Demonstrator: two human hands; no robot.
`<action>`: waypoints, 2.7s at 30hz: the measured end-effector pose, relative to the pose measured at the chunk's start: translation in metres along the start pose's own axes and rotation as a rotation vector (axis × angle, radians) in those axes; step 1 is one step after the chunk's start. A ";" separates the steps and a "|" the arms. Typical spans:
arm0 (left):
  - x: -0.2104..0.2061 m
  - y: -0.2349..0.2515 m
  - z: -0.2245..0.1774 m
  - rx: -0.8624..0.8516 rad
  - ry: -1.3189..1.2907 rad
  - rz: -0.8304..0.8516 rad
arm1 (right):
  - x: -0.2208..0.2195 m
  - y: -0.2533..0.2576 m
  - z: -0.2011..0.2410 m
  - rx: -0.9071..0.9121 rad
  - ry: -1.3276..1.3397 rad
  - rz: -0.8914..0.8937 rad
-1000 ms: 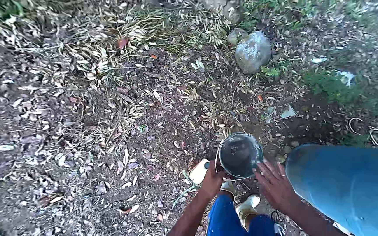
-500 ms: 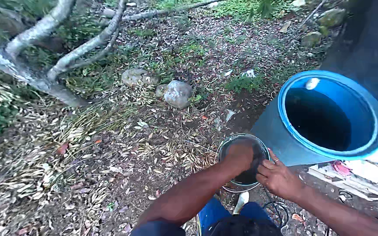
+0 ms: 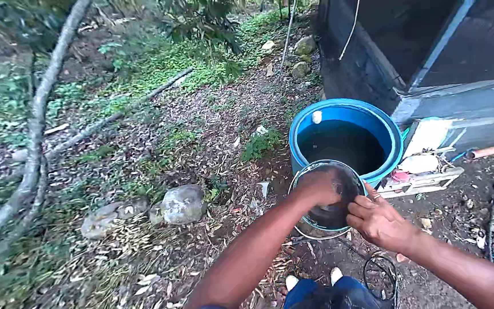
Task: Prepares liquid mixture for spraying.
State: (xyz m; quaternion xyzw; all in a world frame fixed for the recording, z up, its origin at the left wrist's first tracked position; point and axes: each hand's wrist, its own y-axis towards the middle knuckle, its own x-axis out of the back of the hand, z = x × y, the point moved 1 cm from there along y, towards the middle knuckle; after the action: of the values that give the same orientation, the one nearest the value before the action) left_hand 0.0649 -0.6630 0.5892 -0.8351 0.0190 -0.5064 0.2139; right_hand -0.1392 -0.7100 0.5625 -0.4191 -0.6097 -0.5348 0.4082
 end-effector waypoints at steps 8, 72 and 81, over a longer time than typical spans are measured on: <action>0.052 0.003 0.005 -0.237 0.252 -0.435 | 0.008 0.039 -0.031 -0.095 -0.117 -0.053; -0.111 0.270 0.141 0.764 -0.477 -0.749 | -0.293 0.107 -0.315 0.111 0.301 0.871; -0.119 0.273 0.154 0.584 -0.504 -0.780 | -0.156 0.041 -0.290 -0.156 0.120 0.226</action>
State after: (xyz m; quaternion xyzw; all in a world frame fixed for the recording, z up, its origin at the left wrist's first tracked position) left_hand 0.1889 -0.8292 0.3254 -0.7818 -0.4851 -0.3164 0.2310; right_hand -0.0371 -1.0068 0.4548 -0.4828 -0.4899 -0.5551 0.4677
